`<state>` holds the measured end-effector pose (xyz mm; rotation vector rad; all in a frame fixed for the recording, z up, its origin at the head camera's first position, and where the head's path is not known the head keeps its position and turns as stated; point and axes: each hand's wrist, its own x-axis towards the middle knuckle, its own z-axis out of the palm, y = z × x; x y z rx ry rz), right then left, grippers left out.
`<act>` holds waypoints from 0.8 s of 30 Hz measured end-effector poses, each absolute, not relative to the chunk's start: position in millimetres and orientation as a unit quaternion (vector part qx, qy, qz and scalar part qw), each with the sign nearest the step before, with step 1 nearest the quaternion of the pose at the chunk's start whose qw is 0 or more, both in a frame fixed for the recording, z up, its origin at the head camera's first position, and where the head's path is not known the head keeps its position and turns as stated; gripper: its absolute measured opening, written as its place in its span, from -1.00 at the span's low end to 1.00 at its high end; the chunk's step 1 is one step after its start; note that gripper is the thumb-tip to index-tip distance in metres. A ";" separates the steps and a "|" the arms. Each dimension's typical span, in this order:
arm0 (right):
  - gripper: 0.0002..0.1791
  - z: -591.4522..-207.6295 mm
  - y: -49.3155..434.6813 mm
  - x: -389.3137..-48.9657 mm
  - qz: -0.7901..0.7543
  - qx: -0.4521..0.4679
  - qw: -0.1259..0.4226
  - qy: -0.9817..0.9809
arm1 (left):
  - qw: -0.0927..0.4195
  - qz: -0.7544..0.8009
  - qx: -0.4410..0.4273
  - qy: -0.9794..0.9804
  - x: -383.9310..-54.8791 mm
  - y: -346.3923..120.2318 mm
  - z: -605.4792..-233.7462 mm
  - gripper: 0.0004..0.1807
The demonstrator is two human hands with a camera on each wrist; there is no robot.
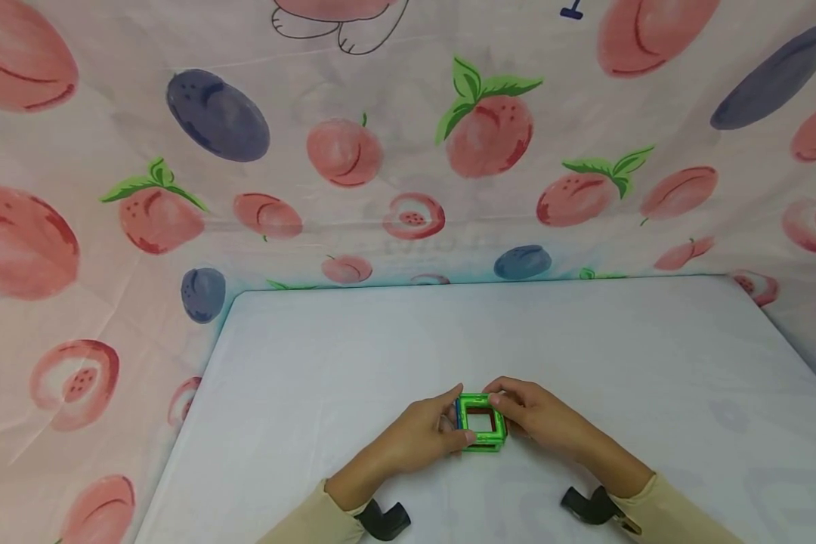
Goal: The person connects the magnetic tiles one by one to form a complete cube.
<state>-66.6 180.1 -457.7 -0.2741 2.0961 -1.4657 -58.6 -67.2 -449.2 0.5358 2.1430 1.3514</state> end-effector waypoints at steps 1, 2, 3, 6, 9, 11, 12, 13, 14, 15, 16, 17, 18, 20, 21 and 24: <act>-0.58 -457.8 179.9 -66.5 -0.546 -0.102 0.280 0.783 | 0.273 0.502 0.198 0.796 -58.6 -67.0 -449.3 -0.13; -0.58 -457.8 179.8 -66.2 -0.546 -0.102 0.279 0.783 | 0.273 0.503 0.198 0.796 -58.5 -66.8 -449.4 -0.13; -0.58 -457.8 179.8 -65.8 -0.547 -0.101 0.279 0.783 | 0.272 0.504 0.198 0.796 -58.5 -66.6 -449.6 -0.13; -0.59 -457.5 179.9 -64.5 -0.554 -0.097 0.280 0.778 | 0.271 0.506 0.197 0.795 -58.5 -65.4 -450.7 -0.14; -0.60 -457.3 180.4 -63.4 -0.560 -0.096 0.282 0.773 | 0.268 0.508 0.195 0.795 -58.4 -64.0 -452.0 -0.14; -0.60 -456.9 180.8 -63.3 -0.560 -0.098 0.282 0.773 | 0.267 0.509 0.194 0.795 -58.4 -63.3 -452.2 -0.15; -0.60 -456.3 180.8 -63.2 -0.560 -0.098 0.283 0.772 | 0.267 0.509 0.193 0.795 -58.3 -63.2 -452.1 -0.15; -0.59 -455.7 180.9 -63.0 -0.560 -0.097 0.283 0.773 | 0.266 0.509 0.193 0.795 -58.2 -63.1 -452.0 -0.15; -0.59 -455.6 181.0 -62.9 -0.559 -0.094 0.285 0.773 | 0.266 0.510 0.193 0.795 -58.1 -62.9 -452.0 -0.15; -0.58 -455.3 181.0 -62.7 -0.557 -0.090 0.285 0.774 | 0.266 0.511 0.192 0.795 -58.1 -62.7 -452.1 -0.15; -0.57 -455.2 181.0 -62.3 -0.556 -0.086 0.286 0.776 | 0.267 0.512 0.191 0.794 -58.1 -62.6 -452.2 -0.15; -0.56 -455.0 180.9 -61.8 -0.555 -0.081 0.287 0.776 | 0.267 0.513 0.191 0.793 -58.0 -62.4 -452.2 -0.16; -0.56 -454.8 180.8 -61.3 -0.555 -0.077 0.288 0.776 | 0.267 0.514 0.190 0.793 -58.0 -62.3 -452.3 -0.16; -0.55 -455.2 181.0 -60.4 -0.554 -0.071 0.292 0.776 | 0.269 0.516 0.188 0.791 -58.1 -61.8 -452.3 -0.16; -0.54 -455.1 181.0 -60.0 -0.558 -0.071 0.293 0.773 | 0.270 0.516 0.187 0.791 -58.1 -61.8 -452.1 -0.16; -0.54 -455.3 181.8 -59.6 -0.568 -0.070 0.305 0.761 | 0.273 0.517 0.185 0.790 -58.2 -61.5 -451.6 -0.16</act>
